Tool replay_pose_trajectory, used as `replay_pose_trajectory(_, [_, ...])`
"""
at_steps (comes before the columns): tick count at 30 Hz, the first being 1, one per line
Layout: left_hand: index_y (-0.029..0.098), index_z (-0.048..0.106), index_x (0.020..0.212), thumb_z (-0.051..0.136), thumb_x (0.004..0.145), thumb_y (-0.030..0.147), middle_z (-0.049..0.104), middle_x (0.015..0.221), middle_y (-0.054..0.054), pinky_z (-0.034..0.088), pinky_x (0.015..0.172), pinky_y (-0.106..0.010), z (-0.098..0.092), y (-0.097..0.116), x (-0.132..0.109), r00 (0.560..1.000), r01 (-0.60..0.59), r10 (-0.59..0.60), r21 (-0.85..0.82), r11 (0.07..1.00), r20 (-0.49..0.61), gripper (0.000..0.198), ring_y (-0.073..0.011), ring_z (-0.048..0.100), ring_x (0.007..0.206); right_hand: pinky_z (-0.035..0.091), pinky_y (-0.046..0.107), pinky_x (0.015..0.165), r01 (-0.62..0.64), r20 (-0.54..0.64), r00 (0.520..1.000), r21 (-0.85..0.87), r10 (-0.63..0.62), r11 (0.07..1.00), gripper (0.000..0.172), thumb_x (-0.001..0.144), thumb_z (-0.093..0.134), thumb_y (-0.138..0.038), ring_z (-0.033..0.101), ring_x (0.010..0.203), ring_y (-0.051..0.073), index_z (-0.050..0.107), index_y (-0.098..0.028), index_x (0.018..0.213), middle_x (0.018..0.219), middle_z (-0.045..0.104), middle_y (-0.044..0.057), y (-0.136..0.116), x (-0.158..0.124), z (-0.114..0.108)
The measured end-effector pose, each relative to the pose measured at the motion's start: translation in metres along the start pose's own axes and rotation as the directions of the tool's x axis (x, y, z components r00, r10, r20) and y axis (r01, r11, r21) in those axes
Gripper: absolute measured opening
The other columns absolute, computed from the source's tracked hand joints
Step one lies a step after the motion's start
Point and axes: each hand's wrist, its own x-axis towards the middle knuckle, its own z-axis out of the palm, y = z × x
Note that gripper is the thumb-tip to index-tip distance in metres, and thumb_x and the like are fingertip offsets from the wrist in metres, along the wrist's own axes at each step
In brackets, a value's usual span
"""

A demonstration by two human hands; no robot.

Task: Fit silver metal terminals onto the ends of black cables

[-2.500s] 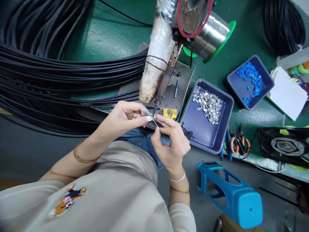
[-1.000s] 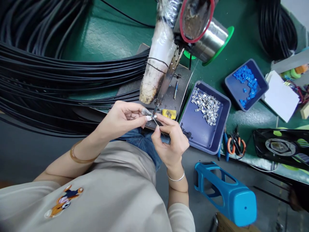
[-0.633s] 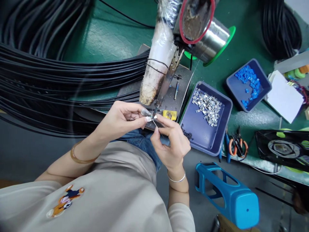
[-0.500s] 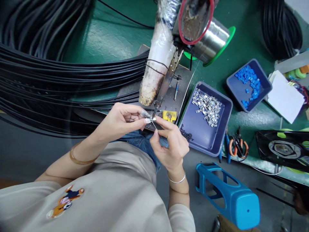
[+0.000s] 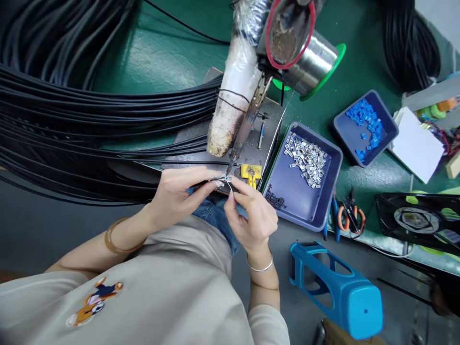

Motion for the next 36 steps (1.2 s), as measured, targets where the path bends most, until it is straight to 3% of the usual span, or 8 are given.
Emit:
replay_pose_trajectory(2, [0.011,0.072,0.099,0.058,0.092,0.010,0.076,0.087,-0.006,0.052,0.073,-0.019,0.001,0.000,-0.001,0.999,-0.042,0.042,0.029,0.999,-0.009,0.015,-0.0109,0.069,0.076,0.064,0.027,0.074,0.022,-0.008,1.000,-0.009,-0.022,1.000,0.023,0.076,0.074,-0.006,0.077,0.081,0.016,0.063,-0.022,0.090,0.097,0.079,0.003,0.000,-0.001,0.001])
replay_pose_trajectory(6, [0.010,0.072,0.094,0.059,0.092,0.011,0.075,0.082,-0.006,0.051,0.071,-0.019,0.003,0.002,0.001,0.999,-0.015,0.016,0.017,1.000,-0.031,0.013,-0.0107,0.067,0.074,0.064,0.025,0.074,0.044,-0.043,0.998,-0.005,-0.044,0.999,0.025,0.075,0.075,-0.004,0.077,0.083,0.016,0.064,-0.021,0.090,0.098,0.079,0.004,-0.001,-0.002,0.002])
replay_pose_trajectory(9, [0.012,0.072,0.094,0.057,0.093,0.013,0.075,0.082,-0.006,0.052,0.070,-0.020,0.005,0.004,0.001,0.999,-0.003,0.004,0.019,1.000,-0.046,0.014,-0.0110,0.067,0.073,0.066,0.030,0.075,-0.079,-0.042,0.996,0.124,0.085,0.989,0.022,0.078,0.071,-0.006,0.076,0.088,0.017,0.064,-0.021,0.091,0.104,0.077,0.004,-0.003,-0.002,0.002])
replay_pose_trajectory(12, [0.013,0.071,0.095,0.056,0.093,0.013,0.074,0.083,-0.007,0.052,0.070,-0.020,0.009,0.002,-0.002,0.997,-0.037,0.040,0.042,0.998,-0.065,0.015,-0.0111,0.067,0.074,0.066,0.035,0.080,-0.259,0.034,0.965,0.250,0.259,0.933,0.017,0.082,0.069,-0.008,0.075,0.092,0.018,0.063,-0.021,0.091,0.106,0.076,0.005,-0.006,-0.002,0.002])
replay_pose_trajectory(14, [0.013,0.071,0.097,0.056,0.093,0.012,0.075,0.083,-0.006,0.052,0.070,-0.020,0.012,-0.001,-0.004,0.992,-0.075,0.083,0.090,0.993,-0.090,0.015,-0.0112,0.067,0.074,0.066,0.035,0.082,-0.312,0.070,0.950,0.274,0.304,0.910,0.015,0.083,0.068,-0.009,0.075,0.093,0.018,0.063,-0.021,0.089,0.105,0.075,0.005,-0.007,-0.002,0.001])
replay_pose_trajectory(25, [0.016,0.071,0.100,0.057,0.093,0.011,0.077,0.086,-0.005,0.055,0.073,-0.019,0.019,-0.006,-0.008,0.952,-0.171,0.246,0.352,0.920,-0.181,0.016,-0.0107,0.071,0.077,0.065,0.034,0.077,-0.290,0.053,0.957,0.245,0.285,0.925,0.014,0.083,0.069,-0.010,0.072,0.090,0.016,0.062,-0.021,0.087,0.100,0.072,0.003,-0.008,0.003,0.002])
replay_pose_trajectory(36, [0.013,0.070,0.102,0.059,0.091,0.008,0.076,0.086,-0.006,0.054,0.073,-0.021,0.020,-0.006,-0.007,0.951,-0.168,0.242,0.341,0.925,-0.190,0.017,-0.0117,0.070,0.075,0.064,0.031,0.073,-0.251,0.007,0.967,0.223,0.255,0.942,0.016,0.079,0.071,-0.007,0.072,0.085,0.015,0.065,-0.021,0.085,0.095,0.073,0.002,-0.008,0.008,0.004])
